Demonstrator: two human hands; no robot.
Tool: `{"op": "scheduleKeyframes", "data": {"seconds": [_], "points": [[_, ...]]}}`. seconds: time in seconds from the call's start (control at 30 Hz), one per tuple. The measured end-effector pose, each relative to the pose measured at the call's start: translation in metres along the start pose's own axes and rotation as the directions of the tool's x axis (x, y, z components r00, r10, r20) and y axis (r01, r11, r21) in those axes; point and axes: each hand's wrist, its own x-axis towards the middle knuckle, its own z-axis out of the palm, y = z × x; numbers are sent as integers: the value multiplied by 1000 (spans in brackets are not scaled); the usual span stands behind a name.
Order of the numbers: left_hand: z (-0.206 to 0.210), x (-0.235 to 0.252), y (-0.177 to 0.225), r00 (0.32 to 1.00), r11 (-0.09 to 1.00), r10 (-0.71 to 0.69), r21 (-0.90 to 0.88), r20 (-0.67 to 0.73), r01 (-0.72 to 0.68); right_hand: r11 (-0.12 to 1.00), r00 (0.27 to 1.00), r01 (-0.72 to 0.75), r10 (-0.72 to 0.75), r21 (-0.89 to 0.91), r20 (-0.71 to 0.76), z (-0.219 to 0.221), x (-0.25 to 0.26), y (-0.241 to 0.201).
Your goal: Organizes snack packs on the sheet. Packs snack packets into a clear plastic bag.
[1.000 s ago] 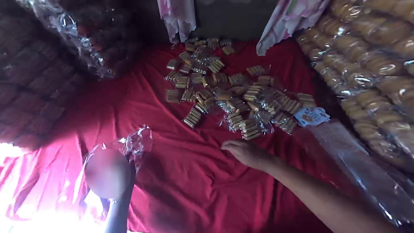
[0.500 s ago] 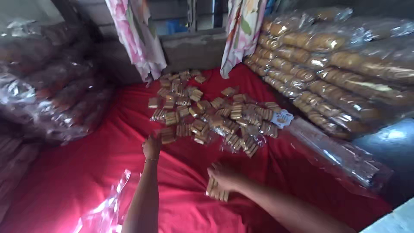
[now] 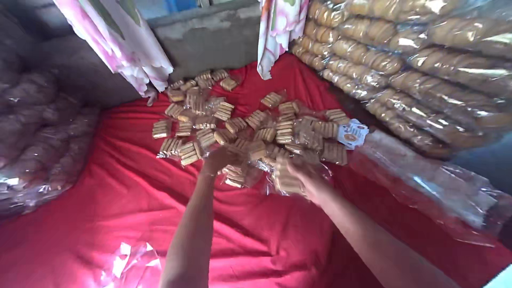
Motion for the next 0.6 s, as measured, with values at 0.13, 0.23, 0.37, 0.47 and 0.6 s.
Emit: {"op": "scheduleKeyframes", "data": {"seconds": [0.13,0.23,0.37,0.47,0.6], "points": [[47,-11,14,983,971,108,196,151,-137,886,997,82,-73,-456,38,27,99,-28],[78,-73,33,982,943,62,313,176,-115,636,973,171,11,-752,231,50,117,-17],[94,-146,17,979,980,116,141,169,-141,425,899,423,-87,-800,429,45,67,5],[43,-152,-13,995,975,79,-211,68,-63,549,837,547,-362,-632,410,7,19,40],[-23,-82,-49,997,983,81,-164,4,-79,932,899,349,-303,-99,317,-23,-57,86]]}}
